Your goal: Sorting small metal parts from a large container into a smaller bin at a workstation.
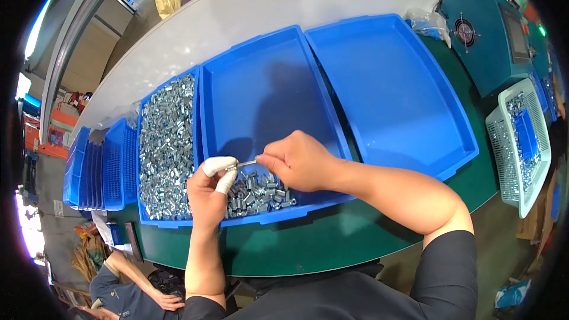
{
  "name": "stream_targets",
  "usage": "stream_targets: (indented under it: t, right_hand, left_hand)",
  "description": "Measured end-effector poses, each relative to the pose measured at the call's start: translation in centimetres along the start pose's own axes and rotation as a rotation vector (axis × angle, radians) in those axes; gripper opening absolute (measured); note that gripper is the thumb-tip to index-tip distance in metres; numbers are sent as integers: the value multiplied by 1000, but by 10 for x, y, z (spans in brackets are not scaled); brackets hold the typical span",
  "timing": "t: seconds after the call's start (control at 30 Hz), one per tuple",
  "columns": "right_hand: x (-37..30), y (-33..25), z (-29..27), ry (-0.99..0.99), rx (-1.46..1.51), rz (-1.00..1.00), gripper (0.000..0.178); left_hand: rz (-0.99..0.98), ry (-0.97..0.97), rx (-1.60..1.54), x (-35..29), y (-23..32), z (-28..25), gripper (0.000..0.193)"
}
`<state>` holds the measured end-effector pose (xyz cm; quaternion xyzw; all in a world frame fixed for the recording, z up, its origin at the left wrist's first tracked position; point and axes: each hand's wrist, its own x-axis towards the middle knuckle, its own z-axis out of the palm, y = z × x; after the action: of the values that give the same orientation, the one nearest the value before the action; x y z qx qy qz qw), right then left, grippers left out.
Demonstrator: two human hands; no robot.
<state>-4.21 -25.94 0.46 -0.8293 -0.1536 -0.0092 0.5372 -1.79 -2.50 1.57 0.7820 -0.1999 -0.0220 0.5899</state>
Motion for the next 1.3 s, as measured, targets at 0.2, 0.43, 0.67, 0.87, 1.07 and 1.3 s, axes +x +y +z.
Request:
stream_targets:
  t: [0.2,0.43,0.67,0.87,1.07,1.3]
  right_hand:
    - [-3,-2,-2,-59,-66,-116,27]
    - [-5,-7,5,-12,-146,-242,27]
    - [-12,-11,9,-136,-2,-149,27]
    - [-3,-23,1,-302,301,193,34]
    - [-5,-27,-3,-257,184,78,33]
    - [1,-19,-6,-43,224,220,38]
  left_hand:
    - [-164,-74,-206,-8,4,7,19]
    - [-219,-106,-435,-11,-2,7,11]
    - [-68,-219,-280,-19,-5,12,10]
    - [186,-170,95,-19,-1,9,15]
    - [265,-105,205,-10,16,9,14]
    - [387,542,637,11,0,-37,26]
